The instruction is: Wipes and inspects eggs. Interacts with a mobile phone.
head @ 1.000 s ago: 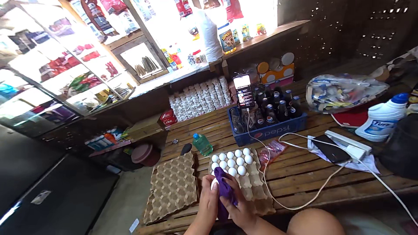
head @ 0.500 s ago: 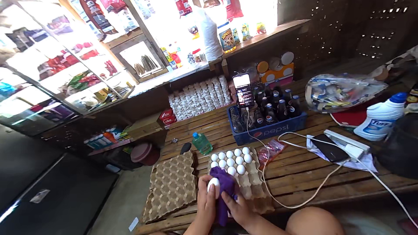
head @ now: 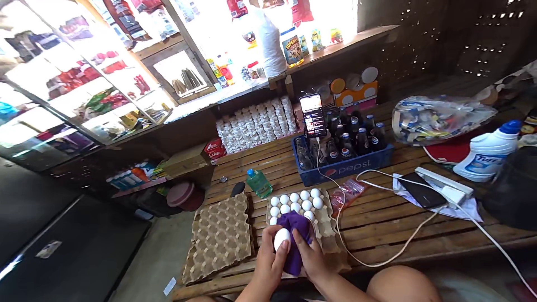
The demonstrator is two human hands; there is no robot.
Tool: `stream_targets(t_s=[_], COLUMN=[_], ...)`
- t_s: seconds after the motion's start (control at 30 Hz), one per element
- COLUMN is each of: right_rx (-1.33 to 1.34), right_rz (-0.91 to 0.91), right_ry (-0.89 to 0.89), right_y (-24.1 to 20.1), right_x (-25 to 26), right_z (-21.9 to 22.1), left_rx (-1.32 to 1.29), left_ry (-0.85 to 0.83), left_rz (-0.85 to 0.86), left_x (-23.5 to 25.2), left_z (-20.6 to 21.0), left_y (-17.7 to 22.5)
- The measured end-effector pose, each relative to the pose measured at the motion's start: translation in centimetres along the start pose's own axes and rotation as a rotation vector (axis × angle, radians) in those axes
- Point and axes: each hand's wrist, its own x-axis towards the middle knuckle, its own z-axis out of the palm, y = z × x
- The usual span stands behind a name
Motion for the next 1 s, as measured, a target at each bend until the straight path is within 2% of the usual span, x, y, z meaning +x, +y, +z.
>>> stream_targets(t_s=[0.13,0.2,0.3,0.43,0.5,0.6,0.67,0.73,0.87,1.0], right_rx=[-0.065,-0.086,-0.040,0.033,0.034,-0.005,-0.023,-0.040,-0.021,0.011], right_rz=[-0.278,-0.333,-0.215,-0.020,-0.010,-0.095,-0.215,-0.305,-0.313,-0.069], right_ry=[-0.235,-0.218,-0.070,0.075,0.050,-0.105,-0.228,-0.272,-0.171,0.018], right_y=[2.0,2.6,1.8,0.5,0.4,0.5,1.4,2.2,2.4,0.4], right_x=[-0.3,0.1,0.2,0.5,0.2,-0.5,-0.7,-0.4,0.1,0.0], right_z=[-0.1,-0.3,-0.2,-0.2,-0.2,-0.1,-0.1,-0.1,-0.4,-0.1], left_rx=[-0.092,-0.071,-0.035,0.002,-0.003,-0.069,-0.141,-0.194,-0.171,-0.092], left_ry=[0.111,0.070,-0.022,-0.106,-0.083,0.035,0.120,0.132,0.069,-0.010], left_rz=[0.003,-0.031,-0.101,-0.089,-0.016,0.069,0.029,-0.021,-0.066,-0.046], left_x=[0.6,0.6,0.3,0.0,0.0,0.2,0.5,0.6,0.3,-0.2], left_z=[0.0,-0.2,-0.3,-0.2,-0.3,-0.2,0.0,0.1,0.4,0.4], left_y=[-0.2,0.0,-0.1,0.2,0.0,0.1,0.4,0.6,0.6,0.3])
